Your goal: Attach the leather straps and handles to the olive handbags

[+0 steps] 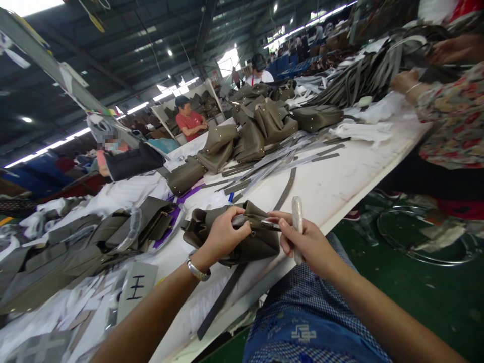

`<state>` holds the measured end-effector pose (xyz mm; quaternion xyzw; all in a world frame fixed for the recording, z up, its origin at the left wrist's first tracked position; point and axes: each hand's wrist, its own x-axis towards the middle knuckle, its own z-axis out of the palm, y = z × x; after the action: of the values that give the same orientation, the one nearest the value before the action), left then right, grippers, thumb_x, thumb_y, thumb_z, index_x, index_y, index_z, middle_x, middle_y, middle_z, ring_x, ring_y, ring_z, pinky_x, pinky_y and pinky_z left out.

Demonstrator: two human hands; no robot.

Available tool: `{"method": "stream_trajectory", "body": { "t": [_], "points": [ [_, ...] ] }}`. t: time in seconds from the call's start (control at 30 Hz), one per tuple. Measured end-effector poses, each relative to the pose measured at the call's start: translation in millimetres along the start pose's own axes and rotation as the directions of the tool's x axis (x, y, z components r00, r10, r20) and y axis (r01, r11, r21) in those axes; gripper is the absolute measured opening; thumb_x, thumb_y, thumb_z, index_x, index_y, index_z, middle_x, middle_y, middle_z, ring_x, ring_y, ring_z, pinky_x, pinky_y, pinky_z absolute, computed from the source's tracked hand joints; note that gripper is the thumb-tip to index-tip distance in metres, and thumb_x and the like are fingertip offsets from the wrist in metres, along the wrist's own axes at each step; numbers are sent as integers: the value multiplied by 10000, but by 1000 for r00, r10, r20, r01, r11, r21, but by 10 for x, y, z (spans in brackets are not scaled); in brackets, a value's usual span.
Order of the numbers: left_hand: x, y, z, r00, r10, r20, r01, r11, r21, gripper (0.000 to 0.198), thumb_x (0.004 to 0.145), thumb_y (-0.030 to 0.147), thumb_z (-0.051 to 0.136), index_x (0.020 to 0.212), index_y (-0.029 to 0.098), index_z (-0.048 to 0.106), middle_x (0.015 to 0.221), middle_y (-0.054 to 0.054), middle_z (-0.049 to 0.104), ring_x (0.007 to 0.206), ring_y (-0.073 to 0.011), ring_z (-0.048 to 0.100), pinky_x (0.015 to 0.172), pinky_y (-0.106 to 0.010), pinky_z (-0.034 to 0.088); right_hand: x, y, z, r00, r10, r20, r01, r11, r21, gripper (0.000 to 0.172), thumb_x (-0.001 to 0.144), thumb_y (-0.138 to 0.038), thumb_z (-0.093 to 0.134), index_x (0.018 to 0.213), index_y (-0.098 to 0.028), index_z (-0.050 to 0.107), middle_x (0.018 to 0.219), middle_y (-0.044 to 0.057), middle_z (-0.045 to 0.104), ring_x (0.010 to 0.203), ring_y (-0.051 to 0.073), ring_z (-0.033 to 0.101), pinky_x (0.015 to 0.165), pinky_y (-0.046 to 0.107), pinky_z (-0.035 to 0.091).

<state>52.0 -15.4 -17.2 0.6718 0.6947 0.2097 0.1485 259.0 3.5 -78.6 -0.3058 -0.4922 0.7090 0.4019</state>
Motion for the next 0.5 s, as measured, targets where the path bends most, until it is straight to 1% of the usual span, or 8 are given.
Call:
{"method": "stream_trajectory", "body": {
  "t": [0.1, 0.2, 0.27, 0.37, 0.43, 0.5],
  "points": [
    [-16, -26, 19, 1000, 16, -14, -16, 1000, -7, 267, 791, 288, 598, 1030, 174, 634, 944, -33, 690, 848, -197, 622, 788, -306, 468, -30, 32, 143, 992, -129, 14, 128, 959, -255, 469, 934, -484, 550, 1292, -184, 596, 565, -32, 611, 518, 119, 569, 566, 244, 459],
    [-25, -48, 45, 999, 27, -37, -27, 1000, -5, 272, 785, 279, 601, 1034, 173, 635, 964, -41, 697, 870, -208, 633, 801, -320, 473, -26, 72, 222, 983, -180, 19, 172, 898, -405, 442, 948, -475, 520, 1262, -185, 628, 587, -29, 622, 511, 122, 574, 554, 248, 455],
    [-32, -55, 59, 998, 35, -51, -36, 999, -8, 271, 783, 276, 604, 1031, 174, 636, 976, -43, 701, 881, -213, 639, 808, -326, 475, -27, 96, 254, 976, -219, 0, 195, 868, -456, 419, 947, -471, 517, 1203, -176, 668, 597, -24, 619, 513, 122, 562, 538, 246, 440],
    [-50, -57, 68, 997, 44, -56, -46, 999, -21, 269, 786, 283, 608, 1031, 176, 638, 972, -44, 705, 874, -215, 646, 798, -326, 481, -43, 106, 288, 962, -273, -13, 229, 831, -507, 381, 943, -458, 527, 1090, -162, 717, 596, -15, 615, 551, 132, 563, 555, 248, 436],
    [-67, -58, 68, 997, 52, -57, -54, 998, -29, 274, 788, 284, 612, 1039, 176, 639, 972, -46, 709, 867, -214, 650, 790, -322, 486, -55, 97, 309, 962, -274, -23, 220, 817, -533, 383, 945, -460, 520, 1016, -153, 737, 589, -6, 616, 554, 140, 565, 550, 254, 436],
    [-88, -61, 71, 996, 63, -66, -65, 997, -31, 275, 787, 279, 620, 1041, 176, 640, 970, -47, 713, 858, -212, 654, 781, -317, 489, -62, 80, 332, 961, -274, -47, 203, 806, -556, 392, 947, -462, 513, 983, -149, 746, 607, 9, 640, 567, 154, 586, 551, 262, 445]
  ]
}}
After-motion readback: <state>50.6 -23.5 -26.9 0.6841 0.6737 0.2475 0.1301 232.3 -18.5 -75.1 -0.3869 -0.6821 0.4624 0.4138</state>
